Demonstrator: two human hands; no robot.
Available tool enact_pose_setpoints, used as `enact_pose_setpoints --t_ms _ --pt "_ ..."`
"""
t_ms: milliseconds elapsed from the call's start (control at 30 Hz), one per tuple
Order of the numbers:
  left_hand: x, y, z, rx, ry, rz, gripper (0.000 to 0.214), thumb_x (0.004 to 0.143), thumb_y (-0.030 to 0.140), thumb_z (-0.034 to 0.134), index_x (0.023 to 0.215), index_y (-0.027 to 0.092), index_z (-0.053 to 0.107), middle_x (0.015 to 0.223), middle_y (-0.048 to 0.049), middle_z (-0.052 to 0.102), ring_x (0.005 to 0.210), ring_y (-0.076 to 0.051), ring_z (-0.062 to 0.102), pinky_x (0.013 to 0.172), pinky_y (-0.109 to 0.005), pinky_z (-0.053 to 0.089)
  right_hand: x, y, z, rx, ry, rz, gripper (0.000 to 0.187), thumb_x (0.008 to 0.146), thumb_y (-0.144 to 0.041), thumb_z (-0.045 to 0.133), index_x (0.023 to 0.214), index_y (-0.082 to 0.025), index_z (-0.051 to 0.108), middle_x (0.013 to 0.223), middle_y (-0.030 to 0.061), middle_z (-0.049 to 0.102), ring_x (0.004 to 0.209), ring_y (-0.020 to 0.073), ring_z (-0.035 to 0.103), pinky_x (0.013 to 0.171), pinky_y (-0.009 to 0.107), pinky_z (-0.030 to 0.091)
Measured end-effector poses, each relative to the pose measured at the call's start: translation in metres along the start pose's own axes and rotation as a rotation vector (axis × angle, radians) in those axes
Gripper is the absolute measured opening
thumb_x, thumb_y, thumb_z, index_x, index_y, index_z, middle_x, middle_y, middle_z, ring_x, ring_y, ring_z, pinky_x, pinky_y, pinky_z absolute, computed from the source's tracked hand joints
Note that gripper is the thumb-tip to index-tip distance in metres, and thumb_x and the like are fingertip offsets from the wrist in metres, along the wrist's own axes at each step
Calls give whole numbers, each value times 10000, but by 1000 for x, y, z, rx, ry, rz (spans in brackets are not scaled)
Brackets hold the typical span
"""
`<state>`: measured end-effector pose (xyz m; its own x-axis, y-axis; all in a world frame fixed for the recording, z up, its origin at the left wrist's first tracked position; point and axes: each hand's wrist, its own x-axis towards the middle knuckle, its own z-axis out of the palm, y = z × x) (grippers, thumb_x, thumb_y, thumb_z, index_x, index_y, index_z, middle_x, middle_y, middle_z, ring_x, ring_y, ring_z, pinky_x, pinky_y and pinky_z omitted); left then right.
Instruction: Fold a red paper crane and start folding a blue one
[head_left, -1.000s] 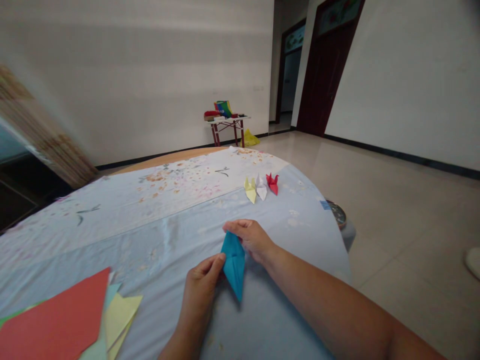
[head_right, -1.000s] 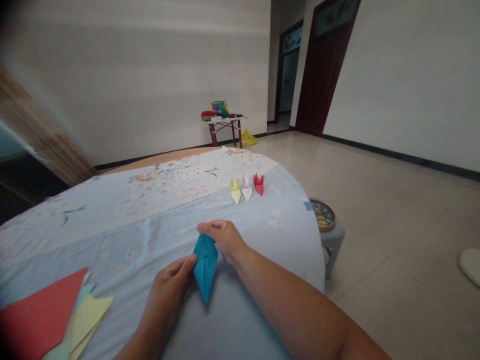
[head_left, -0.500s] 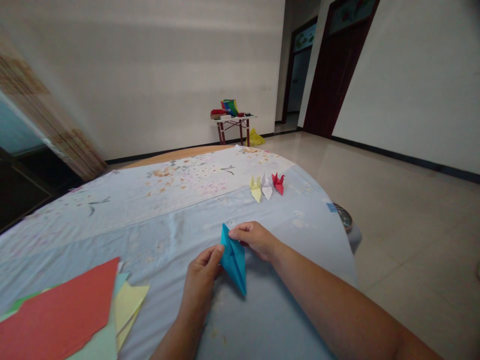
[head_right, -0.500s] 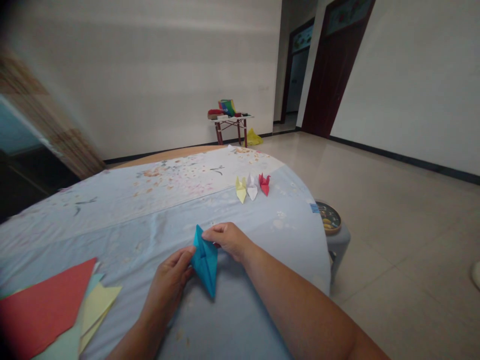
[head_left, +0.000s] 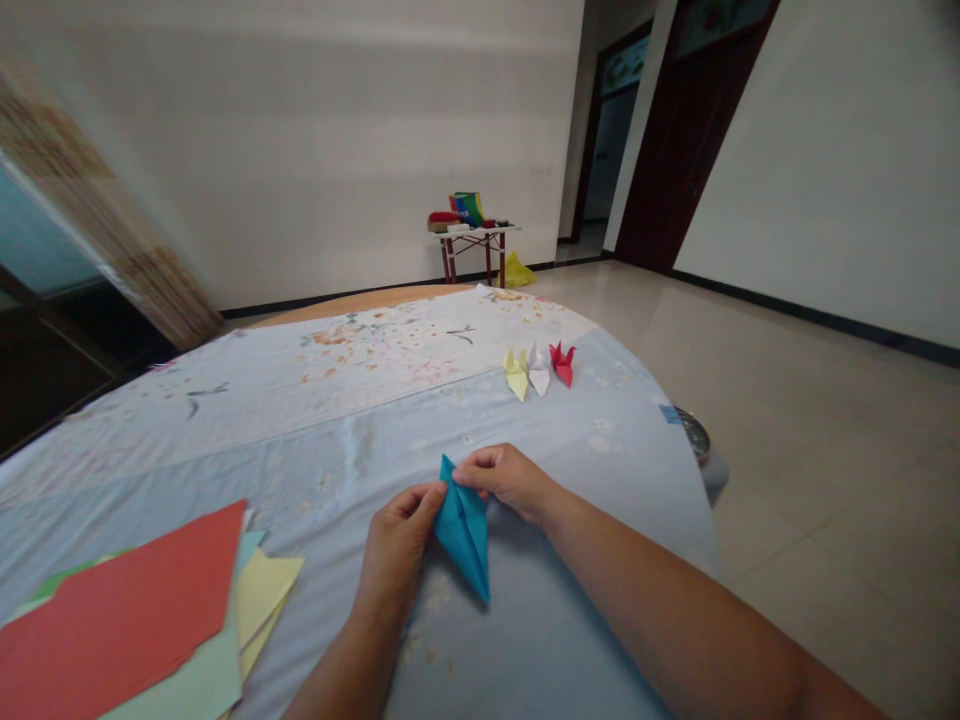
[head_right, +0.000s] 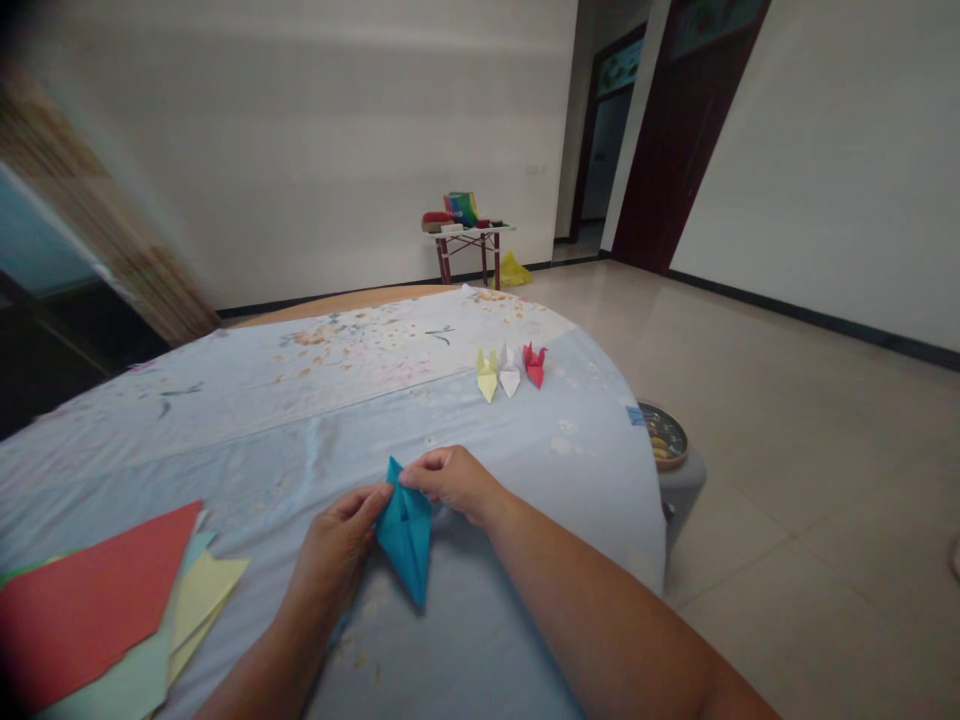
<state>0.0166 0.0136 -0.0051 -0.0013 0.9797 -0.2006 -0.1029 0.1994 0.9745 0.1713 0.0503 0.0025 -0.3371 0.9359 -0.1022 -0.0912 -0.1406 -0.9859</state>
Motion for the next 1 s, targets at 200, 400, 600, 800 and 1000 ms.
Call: enact_pose_setpoints --t_ms 200,400,600,800,1000 --pt "-1 5 -3 264 20 6 415 669 494 622 849 125 679 595 -9 647 508 -137 545 501 -236 415 3 5 -1 -155 62 -56 187 668 -306 641 736 -132 646 589 -31 565 526 73 458 522 192 346" --pt "-3 12 -5 920 70 262 341 764 439 507 910 174 664 756 -36 664 717 -199 609 647 -290 439 4 10 -2 -779 156 -102 183 714 -324 573 691 -167 664 649 -1 638 618 117 546 557 206 344" --pt "-18 9 -1 1261 63 459 312 867 349 382 1053 211 591 959 -54 580 905 -194 549 779 -305 424 1 9 3 -1105 175 -146 217 745 -393 552 720 -217 676 716 4 663 679 132 561 555 223 304" --pt "-28 9 5 1449 -32 491 293 889 274 349 968 191 620 911 -66 560 887 -197 511 820 -322 399 1 10 4 -1127 180 -160 179 737 -385 588 819 -245 664 760 -17 663 710 125 562 581 217 318" --pt "-30 6 11 1536 -47 492 272 893 248 355 939 188 616 898 -67 555 867 -196 503 792 -320 398 2 12 4 -1131 170 -171 197 741 -397 600 845 -240 656 778 -14 660 741 130 567 612 220 335"
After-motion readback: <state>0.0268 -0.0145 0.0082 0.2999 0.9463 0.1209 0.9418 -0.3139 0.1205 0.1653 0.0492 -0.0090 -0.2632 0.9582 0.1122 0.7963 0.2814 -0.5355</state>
